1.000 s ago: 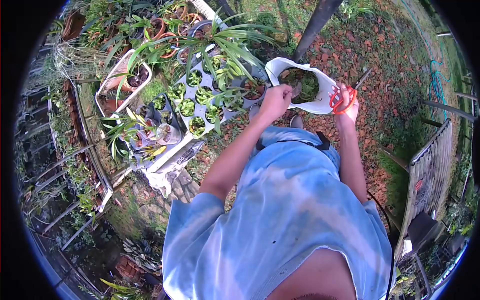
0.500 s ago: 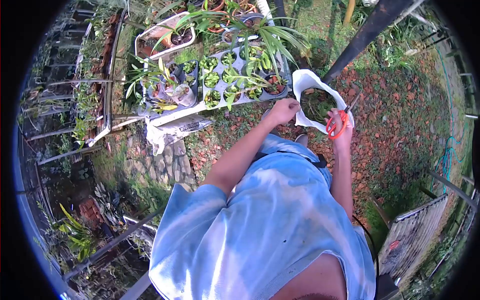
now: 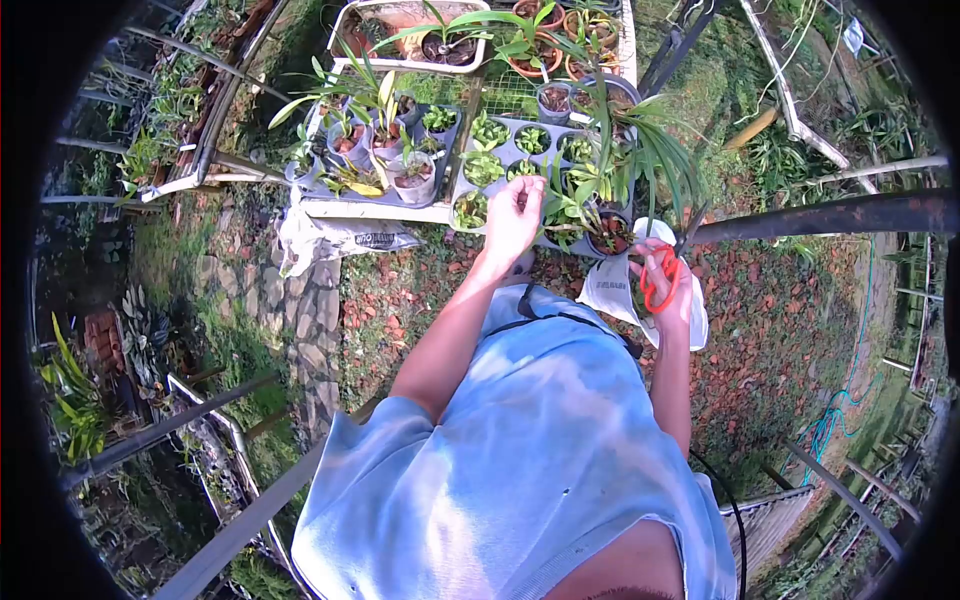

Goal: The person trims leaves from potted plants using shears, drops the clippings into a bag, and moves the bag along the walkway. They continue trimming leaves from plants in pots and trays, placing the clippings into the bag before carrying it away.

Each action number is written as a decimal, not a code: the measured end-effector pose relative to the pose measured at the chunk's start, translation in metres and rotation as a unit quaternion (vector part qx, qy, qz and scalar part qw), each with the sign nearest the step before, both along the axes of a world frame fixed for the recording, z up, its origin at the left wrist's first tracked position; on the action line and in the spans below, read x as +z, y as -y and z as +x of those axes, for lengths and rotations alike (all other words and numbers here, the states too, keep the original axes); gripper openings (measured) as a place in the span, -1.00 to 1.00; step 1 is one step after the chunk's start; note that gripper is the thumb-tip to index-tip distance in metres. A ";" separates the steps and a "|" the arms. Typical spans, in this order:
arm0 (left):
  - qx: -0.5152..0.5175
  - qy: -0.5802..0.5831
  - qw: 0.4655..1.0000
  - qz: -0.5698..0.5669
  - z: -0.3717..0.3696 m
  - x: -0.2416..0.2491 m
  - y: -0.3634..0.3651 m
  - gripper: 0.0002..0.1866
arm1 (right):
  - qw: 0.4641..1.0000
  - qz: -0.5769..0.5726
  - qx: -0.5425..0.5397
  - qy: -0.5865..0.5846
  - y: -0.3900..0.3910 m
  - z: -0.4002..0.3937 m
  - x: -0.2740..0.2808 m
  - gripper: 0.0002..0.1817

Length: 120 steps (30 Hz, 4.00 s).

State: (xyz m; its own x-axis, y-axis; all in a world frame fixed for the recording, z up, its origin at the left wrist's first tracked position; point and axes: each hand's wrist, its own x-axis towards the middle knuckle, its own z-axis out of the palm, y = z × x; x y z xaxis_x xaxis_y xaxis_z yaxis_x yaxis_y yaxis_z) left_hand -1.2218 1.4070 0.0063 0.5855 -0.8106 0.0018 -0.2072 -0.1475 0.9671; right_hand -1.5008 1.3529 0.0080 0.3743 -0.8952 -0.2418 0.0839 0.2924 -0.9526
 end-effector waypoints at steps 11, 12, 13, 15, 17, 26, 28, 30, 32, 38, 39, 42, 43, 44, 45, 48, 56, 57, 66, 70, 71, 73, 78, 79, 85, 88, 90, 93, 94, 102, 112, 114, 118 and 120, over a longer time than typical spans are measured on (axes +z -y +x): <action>-0.174 0.213 0.955 -0.109 0.093 0.018 0.118 -0.29 | 0.984 0.015 -0.168 0.051 0.034 0.134 0.038 -0.75; -0.193 0.233 0.947 -0.112 0.094 0.027 0.130 -0.26 | 0.983 0.027 -0.172 0.064 0.035 0.140 0.038 -0.73; -0.211 0.252 0.937 -0.116 0.094 0.031 0.144 -0.24 | 0.985 0.017 -0.164 0.053 0.037 0.144 0.037 -0.73; -0.240 0.298 0.917 -0.109 0.097 0.017 0.176 -0.29 | 0.989 0.001 -0.146 0.029 0.039 0.150 0.037 -0.74; -0.266 0.315 0.909 -0.053 0.101 -0.003 0.201 -0.33 | 0.989 -0.006 -0.148 0.007 0.041 0.157 0.041 -0.78; -0.270 0.382 0.884 0.018 0.122 -0.037 0.240 -0.57 | 0.984 -0.042 -0.172 0.007 0.062 0.177 0.029 -0.84; -0.279 0.355 0.892 0.035 0.125 -0.045 0.252 -0.61 | 0.984 -0.036 -0.174 0.005 0.064 0.180 0.027 -0.91; -0.255 0.354 0.900 0.005 0.128 -0.054 0.262 -0.64 | 0.982 -0.035 -0.183 -0.019 0.064 0.181 0.021 -0.90; -0.279 0.274 0.920 0.028 0.138 -0.054 0.274 -0.65 | 0.980 -0.024 -0.194 -0.022 0.065 0.179 0.016 -0.89; -0.227 0.189 0.952 0.076 0.171 -0.047 0.329 -0.58 | 0.974 0.000 -0.225 -0.004 0.062 0.178 0.010 -0.77; -0.233 0.186 0.951 0.082 0.173 -0.056 0.341 -0.53 | 0.974 0.012 -0.226 -0.004 0.063 0.180 0.011 -0.70; -0.253 0.251 0.927 0.115 0.173 -0.078 0.377 -0.26 | 0.975 -0.008 -0.221 -0.028 0.062 0.183 0.011 -0.56; -0.274 0.228 0.929 0.096 0.171 -0.083 0.384 -0.24 | 0.974 -0.015 -0.222 -0.040 0.062 0.185 0.012 -0.57; -0.296 0.205 0.930 0.076 0.168 -0.082 0.389 -0.22 | 0.973 -0.023 -0.222 -0.052 0.062 0.186 0.014 -0.58; -0.317 0.180 0.930 0.056 0.164 -0.082 0.395 -0.20 | 0.973 -0.007 -0.229 -0.039 0.063 0.189 0.017 -0.61; -0.339 0.200 0.914 0.101 0.155 -0.080 0.410 -0.23 | 0.972 0.032 -0.234 -0.021 0.061 0.186 0.012 -0.83; -0.306 0.297 0.904 0.033 0.155 -0.113 0.407 -0.57 | 0.970 0.042 -0.235 -0.037 0.072 0.183 0.015 -0.93; -0.304 0.292 0.907 0.008 0.158 -0.115 0.407 -0.58 | 0.972 0.035 -0.228 -0.039 0.074 0.182 0.015 -0.93; -0.214 0.192 0.958 -0.027 0.166 -0.101 0.410 -0.72 | 0.975 0.049 -0.217 -0.013 0.079 0.182 0.012 -0.90; -0.195 0.308 0.931 0.027 0.182 -0.111 0.420 -0.54 | 0.971 0.060 -0.231 -0.005 0.079 0.182 0.016 -0.91; -0.226 0.331 0.914 0.064 0.185 -0.111 0.422 -0.52 | 0.971 0.061 -0.231 -0.005 0.078 0.182 0.016 -0.91; -0.263 0.354 0.892 0.102 0.187 -0.112 0.426 -0.50 | 0.971 0.060 -0.232 -0.003 0.078 0.183 0.015 -0.91; -0.315 0.371 0.868 0.102 0.190 -0.115 0.434 -0.55 | 0.976 0.043 -0.211 -0.022 0.075 0.183 0.012 -0.92; -0.330 0.375 0.861 0.094 0.192 -0.121 0.435 -0.55 | 0.977 0.041 -0.208 -0.026 0.075 0.183 0.011 -0.93; -0.315 0.421 0.851 0.012 0.197 -0.134 0.416 -0.69 | 0.977 0.039 -0.207 -0.039 0.073 0.184 0.008 -0.92; -0.323 0.381 0.866 -0.036 0.182 -0.127 0.380 -0.78 | 0.976 0.038 -0.213 -0.026 0.074 0.186 0.009 -0.92; -0.330 0.325 0.886 -0.022 0.171 -0.112 0.353 -0.80 | 0.982 0.021 -0.184 -0.041 0.075 0.184 0.003 -0.90; -0.263 0.102 0.959 0.014 0.153 -0.114 0.318 -0.82 | 0.986 0.012 -0.152 -0.062 0.079 0.185 0.003 -0.90; -0.250 0.049 0.965 0.056 0.147 -0.118 0.311 -0.79 | 0.987 0.010 -0.142 -0.068 0.081 0.187 0.005 -0.91; -0.321 -0.137 0.937 0.021 0.127 -0.038 0.230 -0.54 | 0.981 -0.035 -0.192 0.003 0.122 0.210 0.020 -0.93; -0.159 0.024 0.986 -0.052 0.166 -0.060 0.241 -0.62 | 0.982 0.023 -0.184 -0.023 0.127 0.222 0.036 -0.75; -0.139 0.174 0.975 0.002 0.188 -0.072 0.269 -0.63 | 0.980 0.036 -0.197 -0.014 0.125 0.225 0.034 -0.74; -0.290 0.336 0.845 0.298 0.229 -0.092 0.332 -0.33 | 0.977 0.042 -0.204 -0.035 0.119 0.229 0.031 -0.77; -0.326 0.370 0.796 0.349 0.237 -0.098 0.344 -0.33 | 0.978 0.033 -0.203 -0.041 0.116 0.227 0.028 -0.78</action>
